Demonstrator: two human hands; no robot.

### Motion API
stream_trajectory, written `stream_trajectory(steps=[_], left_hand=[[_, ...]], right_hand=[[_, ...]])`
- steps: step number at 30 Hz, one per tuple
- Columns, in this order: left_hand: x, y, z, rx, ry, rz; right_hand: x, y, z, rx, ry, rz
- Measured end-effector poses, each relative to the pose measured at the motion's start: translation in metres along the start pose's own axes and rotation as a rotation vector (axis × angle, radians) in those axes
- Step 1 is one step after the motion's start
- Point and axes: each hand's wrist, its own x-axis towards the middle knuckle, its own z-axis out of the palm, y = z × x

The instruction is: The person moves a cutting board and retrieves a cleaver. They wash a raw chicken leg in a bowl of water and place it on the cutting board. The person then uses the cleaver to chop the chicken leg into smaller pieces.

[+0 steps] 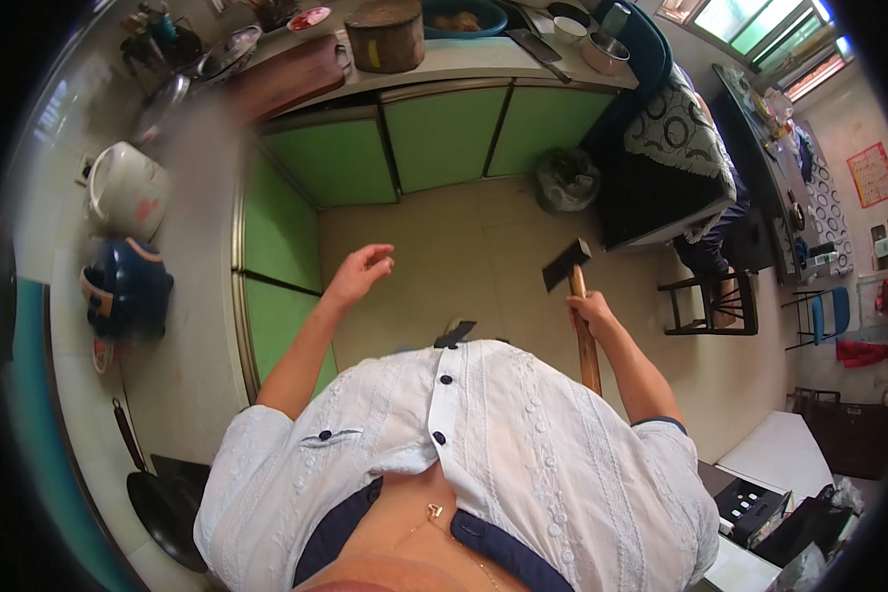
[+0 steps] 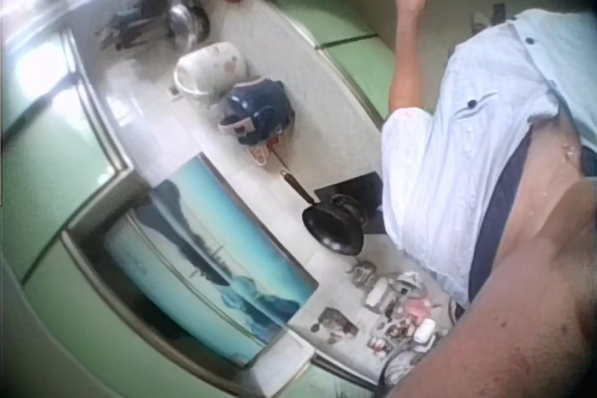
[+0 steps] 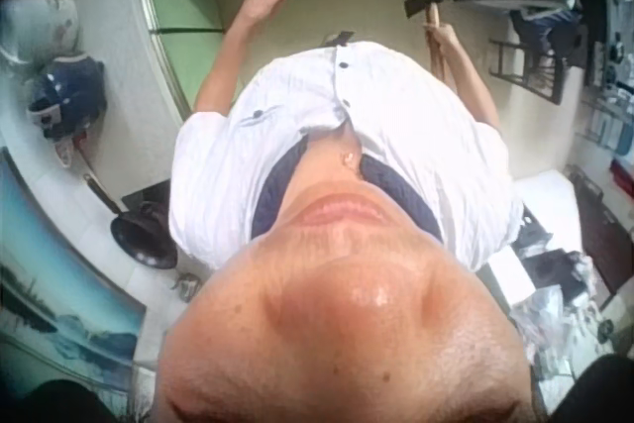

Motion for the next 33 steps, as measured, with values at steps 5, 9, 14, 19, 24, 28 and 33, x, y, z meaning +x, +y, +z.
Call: stream_trajectory(steps=[5, 9, 14, 19, 24, 28, 33], left_hand=[[0.125, 0.043, 0.003, 0.103, 0.011, 0.057], [0.24, 0.077, -0.002, 0.149, 0.063, 0.164], [0.397, 0.121, -0.018, 0.307, 0.131, 0.296], [0.561, 0.128, -0.012, 0.505, 0.275, 0.369], [0.692, 0.12, -0.014, 0.673, 0.385, 0.081], [0.772, 0.117, -0.046, 0.842, 0.203, -0.132], [0.811, 0.071, -0.077, 1.191, 0.214, -0.289]], right_hand=[[0.041, -0.114, -0.008, -0.017, -0.049, -0.222], [0.082, -0.201, -0.007, 0.007, 0.008, -0.409], [0.14, -0.283, -0.003, 0.031, 0.096, -0.617], [0.183, -0.364, -0.018, -0.02, 0.121, -0.576], [0.225, -0.407, -0.034, -0.044, 0.07, -0.527], [0.275, -0.444, -0.057, 0.034, 0.021, -0.504], [0.327, -0.47, -0.087, -0.045, -0.014, -0.483]])
